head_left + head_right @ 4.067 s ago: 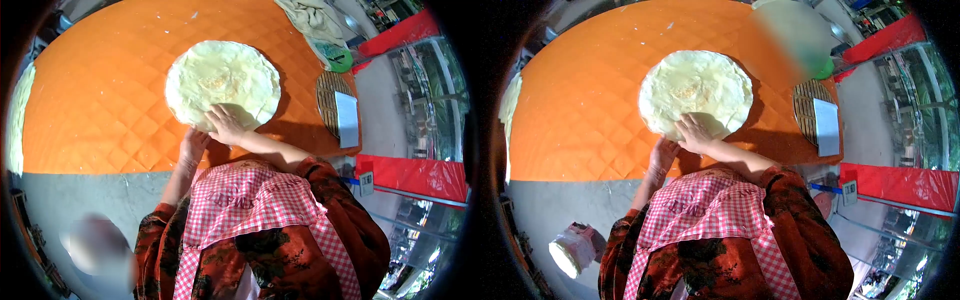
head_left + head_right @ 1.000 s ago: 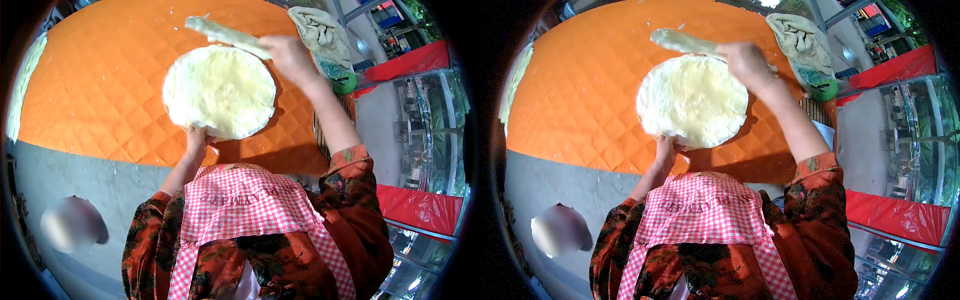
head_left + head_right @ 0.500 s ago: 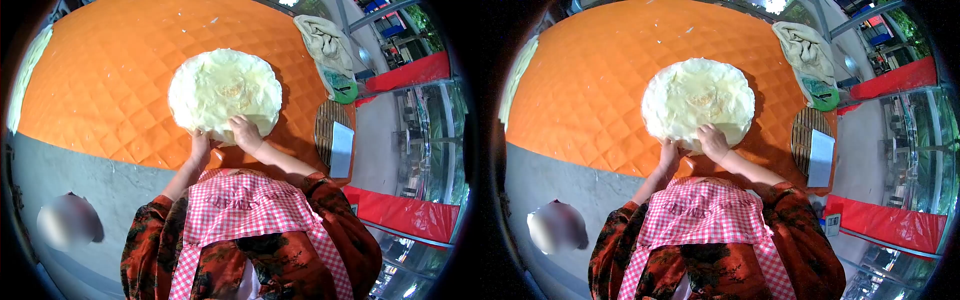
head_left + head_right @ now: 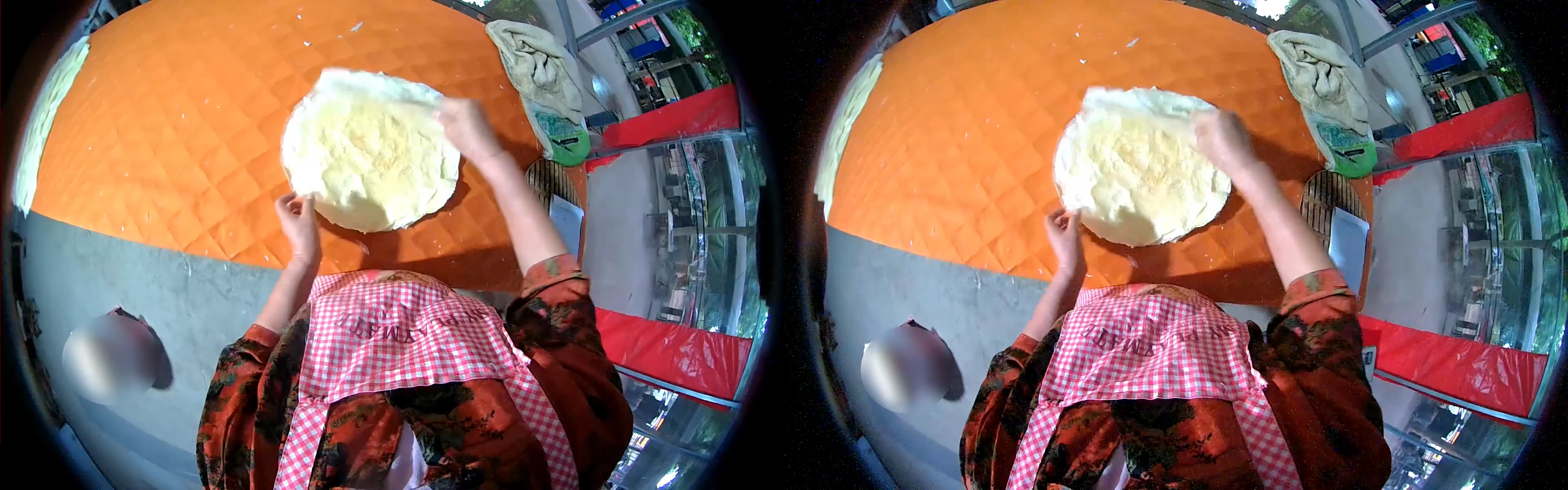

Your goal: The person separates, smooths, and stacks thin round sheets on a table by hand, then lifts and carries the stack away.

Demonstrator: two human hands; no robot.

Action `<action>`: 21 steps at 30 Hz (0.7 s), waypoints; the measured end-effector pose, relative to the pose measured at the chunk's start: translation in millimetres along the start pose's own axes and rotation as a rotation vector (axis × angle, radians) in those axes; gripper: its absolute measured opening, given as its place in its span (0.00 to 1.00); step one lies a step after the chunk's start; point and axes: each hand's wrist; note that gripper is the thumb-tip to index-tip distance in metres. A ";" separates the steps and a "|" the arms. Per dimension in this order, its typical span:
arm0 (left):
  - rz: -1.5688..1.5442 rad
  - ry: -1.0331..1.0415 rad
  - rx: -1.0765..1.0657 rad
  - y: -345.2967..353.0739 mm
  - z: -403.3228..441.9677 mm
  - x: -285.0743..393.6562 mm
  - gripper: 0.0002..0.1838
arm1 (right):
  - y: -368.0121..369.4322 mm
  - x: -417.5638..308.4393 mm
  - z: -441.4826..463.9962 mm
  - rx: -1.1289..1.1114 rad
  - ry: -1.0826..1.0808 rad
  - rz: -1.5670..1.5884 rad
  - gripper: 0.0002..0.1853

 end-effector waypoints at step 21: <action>-0.146 -0.309 -0.335 3.5 2.1 17.1 0.05 | 184.0 -42.6 -71.5 -0.178 -0.225 -0.023 0.21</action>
Point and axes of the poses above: each hand's wrist, its own z-axis towards the middle knuckle, its own y-axis out of the palm, x = y × z, and after that the axes turned 12 degrees about -x, right-handed
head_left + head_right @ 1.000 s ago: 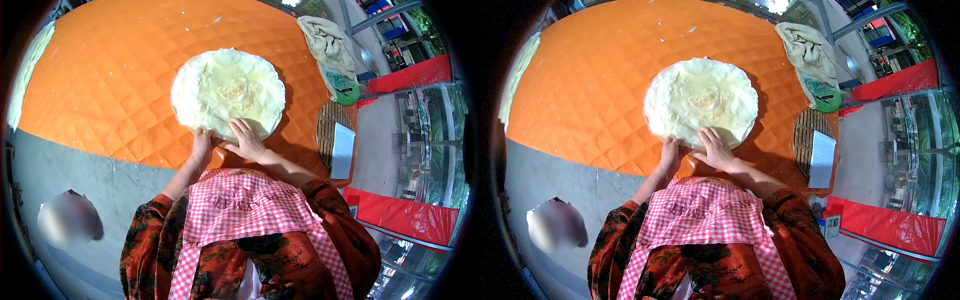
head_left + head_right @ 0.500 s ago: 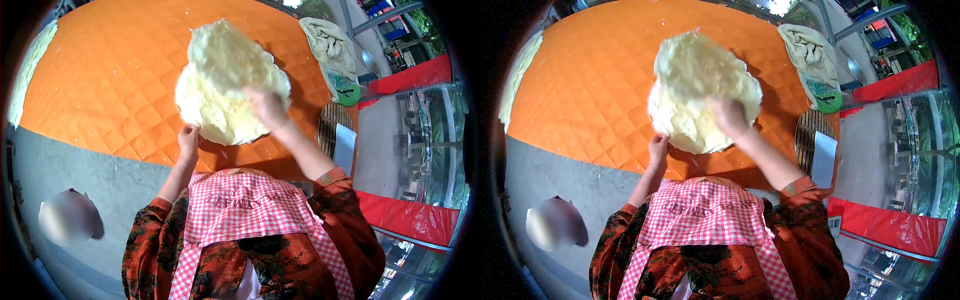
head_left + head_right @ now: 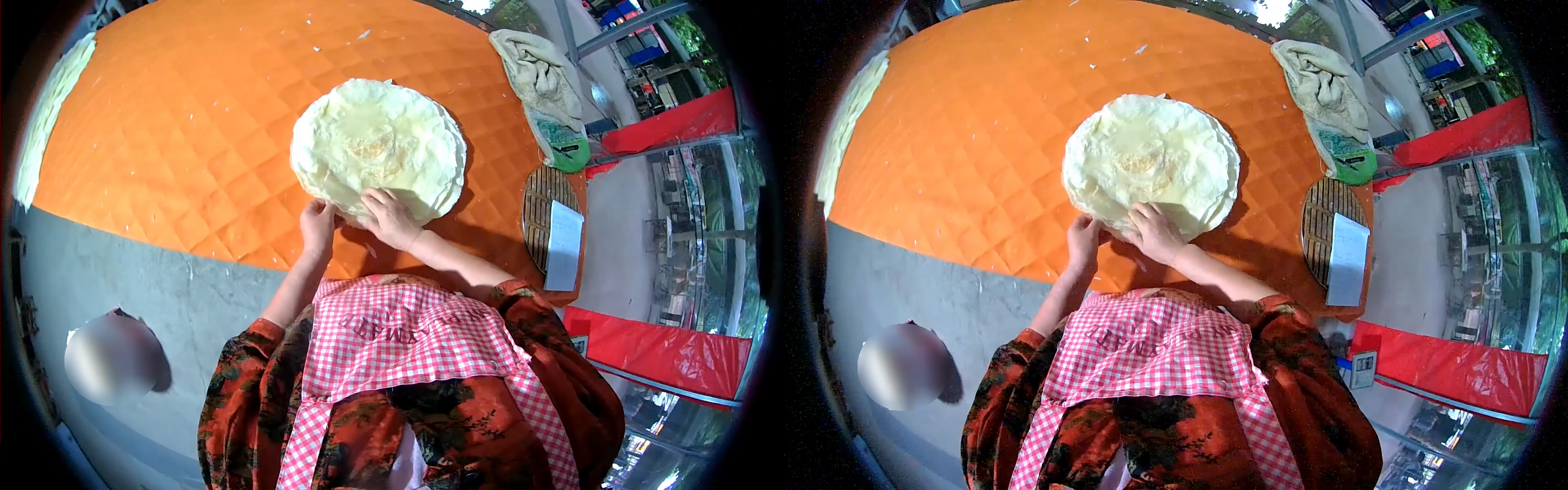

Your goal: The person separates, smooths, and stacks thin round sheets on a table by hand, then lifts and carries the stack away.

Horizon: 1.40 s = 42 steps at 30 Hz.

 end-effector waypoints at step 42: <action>-0.335 -0.171 -0.227 23.2 0.7 -37.1 0.23 | 9.7 32.7 -26.2 0.039 0.233 -0.128 0.18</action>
Point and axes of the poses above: each hand's wrist, its own z-axis towards the middle knuckle, its own y-axis out of the palm, x = y × z, and after that the axes turned 12 degrees about -x, right-handed
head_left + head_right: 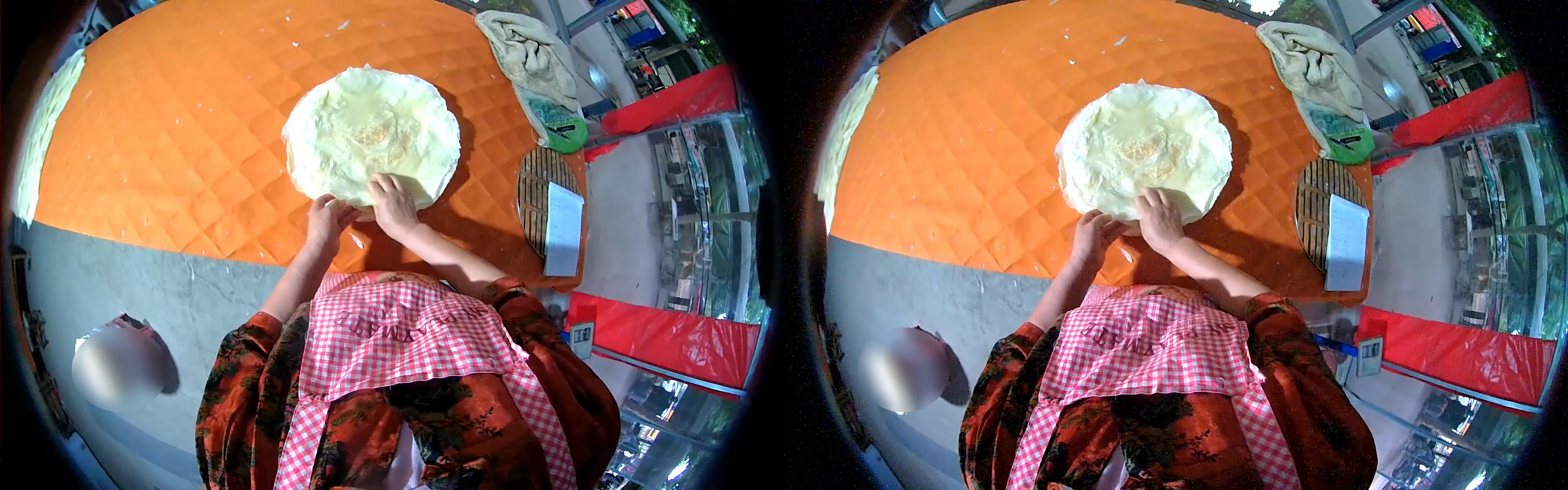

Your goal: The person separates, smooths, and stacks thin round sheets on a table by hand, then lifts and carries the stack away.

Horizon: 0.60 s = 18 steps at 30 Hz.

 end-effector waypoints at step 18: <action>0.549 0.417 0.242 -13.9 7.5 -8.7 0.22 | -234.6 -13.4 37.6 0.394 -0.102 -0.147 0.13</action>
Point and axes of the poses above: each hand's wrist, its own z-axis towards the middle knuckle, its own y-axis out of the palm, x = y × z, and after that the axes turned 12 degrees about -x, right-handed
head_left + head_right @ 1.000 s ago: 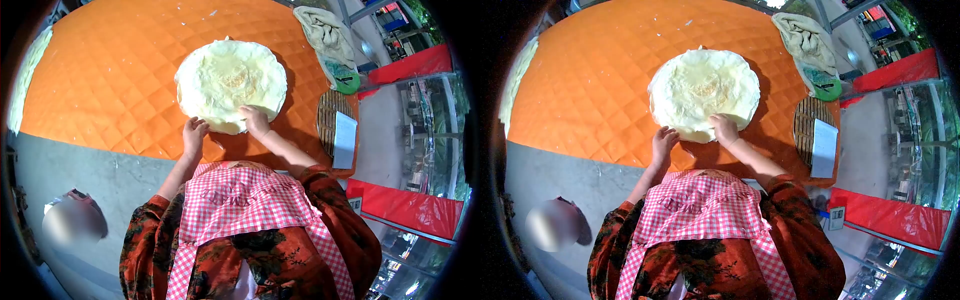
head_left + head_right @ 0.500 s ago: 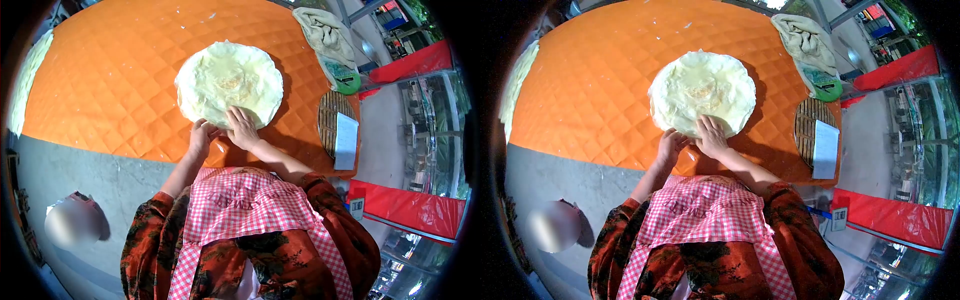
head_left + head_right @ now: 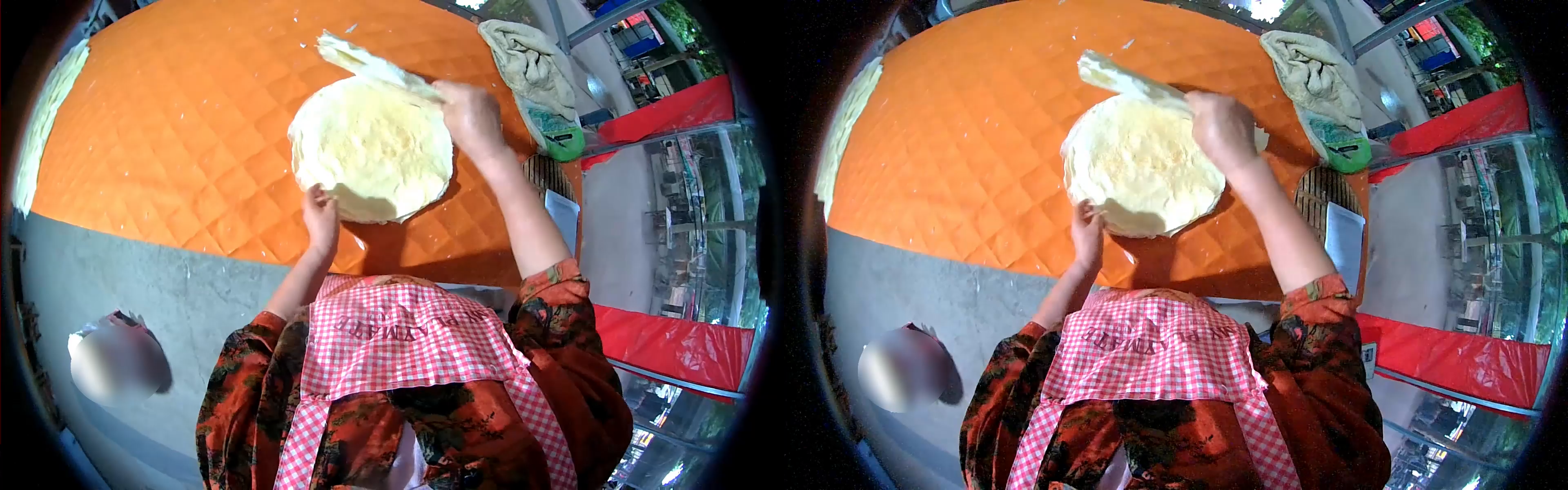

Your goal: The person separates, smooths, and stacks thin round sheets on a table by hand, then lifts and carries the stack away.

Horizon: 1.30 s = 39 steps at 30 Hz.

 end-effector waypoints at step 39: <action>0.185 -0.066 0.146 -19.9 29.5 14.5 0.20 | 137.0 2.6 -62.7 0.053 -0.140 0.116 0.14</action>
Point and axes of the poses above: each hand's wrist, its own z-axis towards the middle knuckle, its own y-axis out of the palm, x = y × z, and after that the axes turned 12 degrees about -x, right-handed
